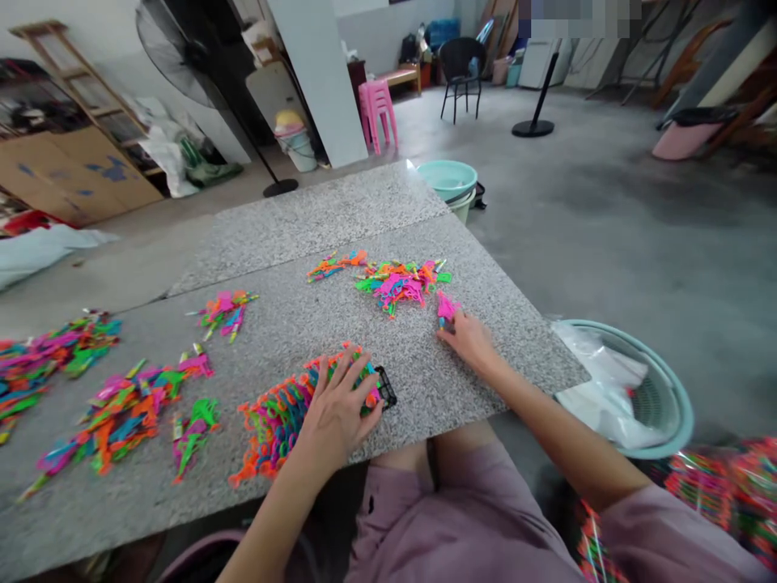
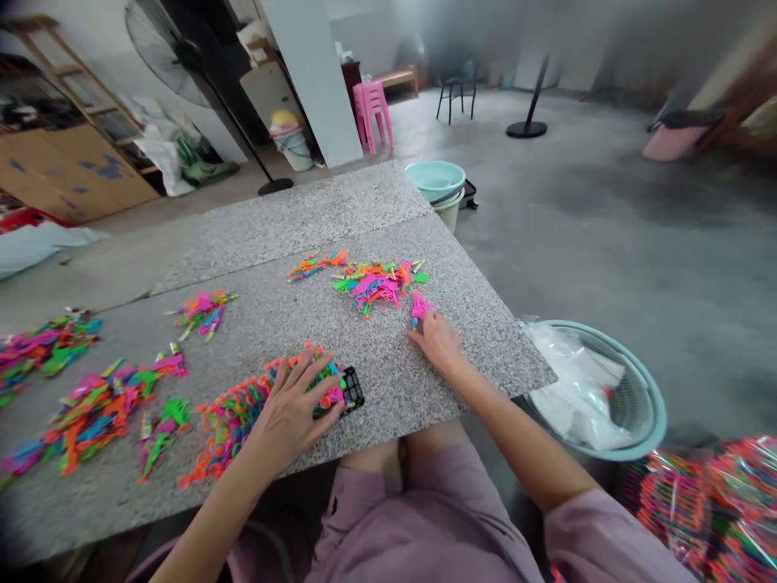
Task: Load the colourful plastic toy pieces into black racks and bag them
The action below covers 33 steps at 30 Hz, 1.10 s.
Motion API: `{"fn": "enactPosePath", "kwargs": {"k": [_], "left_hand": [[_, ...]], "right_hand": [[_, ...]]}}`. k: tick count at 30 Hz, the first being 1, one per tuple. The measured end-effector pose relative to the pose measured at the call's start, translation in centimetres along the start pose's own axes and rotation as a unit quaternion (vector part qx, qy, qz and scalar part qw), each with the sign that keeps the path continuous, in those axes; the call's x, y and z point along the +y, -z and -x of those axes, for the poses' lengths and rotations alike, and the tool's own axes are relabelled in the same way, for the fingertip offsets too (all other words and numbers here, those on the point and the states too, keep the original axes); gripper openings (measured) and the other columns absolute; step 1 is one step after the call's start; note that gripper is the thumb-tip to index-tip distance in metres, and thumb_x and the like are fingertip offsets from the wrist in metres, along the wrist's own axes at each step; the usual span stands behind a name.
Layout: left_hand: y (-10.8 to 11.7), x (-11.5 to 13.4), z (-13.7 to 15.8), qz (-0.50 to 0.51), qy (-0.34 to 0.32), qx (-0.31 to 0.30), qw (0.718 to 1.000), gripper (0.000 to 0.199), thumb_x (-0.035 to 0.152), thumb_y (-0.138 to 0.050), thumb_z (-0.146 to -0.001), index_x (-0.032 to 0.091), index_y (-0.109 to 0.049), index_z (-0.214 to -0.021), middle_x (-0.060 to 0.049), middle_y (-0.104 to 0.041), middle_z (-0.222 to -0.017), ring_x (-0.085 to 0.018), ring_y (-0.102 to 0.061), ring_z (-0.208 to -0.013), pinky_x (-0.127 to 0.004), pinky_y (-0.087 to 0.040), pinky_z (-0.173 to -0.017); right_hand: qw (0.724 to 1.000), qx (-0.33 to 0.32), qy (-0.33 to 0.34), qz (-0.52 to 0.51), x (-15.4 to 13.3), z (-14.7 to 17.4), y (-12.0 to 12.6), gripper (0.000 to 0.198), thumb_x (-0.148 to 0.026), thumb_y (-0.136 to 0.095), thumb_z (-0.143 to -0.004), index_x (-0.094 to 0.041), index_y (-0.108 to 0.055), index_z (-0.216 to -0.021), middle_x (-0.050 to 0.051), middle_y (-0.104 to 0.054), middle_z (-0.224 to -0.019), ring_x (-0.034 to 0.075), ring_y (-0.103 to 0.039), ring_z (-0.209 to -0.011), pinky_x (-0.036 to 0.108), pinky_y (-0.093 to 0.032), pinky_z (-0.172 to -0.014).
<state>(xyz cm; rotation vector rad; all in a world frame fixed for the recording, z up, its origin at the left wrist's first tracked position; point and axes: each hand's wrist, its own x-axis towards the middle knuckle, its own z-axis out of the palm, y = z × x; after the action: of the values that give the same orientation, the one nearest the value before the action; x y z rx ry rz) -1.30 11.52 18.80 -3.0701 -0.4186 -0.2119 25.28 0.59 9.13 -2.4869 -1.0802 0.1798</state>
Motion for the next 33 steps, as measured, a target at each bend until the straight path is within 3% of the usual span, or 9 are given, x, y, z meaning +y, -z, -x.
{"fn": "enactPosePath", "kwargs": {"k": [2, 5, 8, 11, 14, 17, 24, 28, 33], "left_hand": [[0.2, 0.1, -0.2, 0.005, 0.009, -0.019, 1.0, 0.029, 0.038, -0.057, -0.09, 0.021, -0.068, -0.111, -0.011, -0.051, -0.143, -0.036, -0.035, -0.141, -0.064, -0.024, -0.115], [0.3, 0.3, -0.3, 0.009, 0.023, -0.034, 0.999, 0.035, 0.041, -0.056, -0.091, 0.02, -0.067, -0.116, -0.012, -0.045, -0.149, -0.036, -0.031, -0.143, -0.062, -0.023, -0.116], [0.3, 0.5, -0.3, 0.007, 0.035, -0.041, 0.999, 0.04, 0.034, -0.054, -0.09, 0.017, -0.062, -0.126, -0.013, -0.039, -0.153, -0.035, -0.025, -0.146, -0.059, -0.023, -0.117], [0.3, 0.6, -0.4, 0.003, 0.04, -0.04, 0.998, 0.044, 0.031, -0.054, -0.088, 0.016, -0.06, -0.129, -0.013, -0.038, -0.153, -0.035, -0.022, -0.147, -0.058, -0.022, -0.118], [0.4, 0.6, -0.5, 0.002, 0.043, -0.041, 0.998, 0.044, 0.031, -0.054, -0.088, 0.015, -0.061, -0.128, -0.013, -0.04, -0.153, -0.035, -0.023, -0.146, -0.056, -0.022, -0.119], [0.4, 0.7, -0.6, 0.0, 0.052, -0.049, 0.997, 0.049, 0.032, -0.053, -0.087, 0.014, -0.057, -0.133, -0.013, -0.037, -0.154, -0.034, -0.023, -0.146, -0.055, -0.021, -0.119], [0.1, 1.0, -1.0, -0.004, 0.086, -0.052, 0.995, 0.06, 0.032, -0.055, -0.083, 0.01, -0.05, -0.138, -0.015, -0.032, -0.156, -0.034, -0.021, -0.147, -0.052, -0.022, -0.119], [0.0, 1.0, -1.1, -0.005, 0.102, -0.052, 0.993, 0.066, 0.034, -0.057, -0.08, 0.01, -0.047, -0.14, -0.016, -0.031, -0.156, -0.033, -0.021, -0.147, -0.052, -0.024, -0.118], [-0.1, 1.0, -1.0, -0.006, 0.125, -0.048, 0.991, 0.073, 0.037, -0.058, -0.079, 0.007, -0.042, -0.144, -0.017, -0.027, -0.158, -0.033, -0.022, -0.147, -0.05, -0.023, -0.119]], "right_hand": [[0.997, -0.057, -0.049, -0.005, -0.6, -1.7, 0.6, 0.02, -0.028, -0.066, -0.084, -0.013, -0.063, -0.097, 0.014, -0.069, -0.094, 0.027, -0.065, -0.087, 0.033, -0.047, -0.071], [0.988, -0.131, -0.063, -0.045, -1.1, -2.2, 0.8, 0.003, -0.011, -0.062, -0.078, -0.014, -0.064, -0.079, 0.01, -0.068, -0.077, 0.023, -0.066, -0.073, 0.029, -0.046, -0.065], [0.955, -0.197, -0.031, -0.221, -2.3, 1.0, 0.0, 0.008, -0.012, -0.056, -0.081, -0.015, -0.063, -0.079, 0.004, -0.066, -0.067, 0.015, -0.062, -0.057, 0.024, -0.044, -0.056], [0.912, -0.206, 0.054, -0.349, -4.6, 5.5, -1.8, 0.008, -0.018, -0.06, -0.081, -0.016, -0.065, -0.086, 0.0, -0.067, -0.067, 0.012, -0.06, -0.056, 0.02, -0.042, -0.054], [0.927, -0.187, 0.097, -0.31, -6.7, 7.9, -3.5, 0.01, -0.024, -0.066, -0.079, -0.017, -0.069, -0.085, -0.001, -0.064, -0.061, 0.011, -0.057, -0.054, 0.02, -0.038, -0.054], [0.951, -0.181, 0.14, -0.206, -7.7, 7.6, -4.2, 0.012, -0.025, -0.066, -0.08, -0.017, -0.071, -0.086, 0.001, -0.067, -0.066, 0.013, -0.059, -0.06, 0.021, -0.038, -0.058], [0.948, -0.23, 0.219, -0.03, -9.8, 6.7, -2.4, 0.019, -0.023, -0.058, -0.085, -0.017, -0.067, -0.101, 0.011, -0.072, -0.087, 0.022, -0.067, -0.077, 0.026, -0.041, -0.066], [0.941, -0.247, 0.229, -0.012, -10.5, 7.5, -1.4, 0.02, -0.018, -0.049, -0.091, -0.015, -0.064, -0.104, 0.014, -0.072, -0.091, 0.022, -0.068, -0.082, 0.027, -0.042, -0.069], [0.936, -0.244, 0.247, -0.065, -9.4, 7.8, -1.8, 0.018, -0.015, -0.048, -0.092, -0.016, -0.062, -0.103, 0.01, -0.072, -0.091, 0.02, -0.067, -0.084, 0.025, -0.04, -0.068]]}}
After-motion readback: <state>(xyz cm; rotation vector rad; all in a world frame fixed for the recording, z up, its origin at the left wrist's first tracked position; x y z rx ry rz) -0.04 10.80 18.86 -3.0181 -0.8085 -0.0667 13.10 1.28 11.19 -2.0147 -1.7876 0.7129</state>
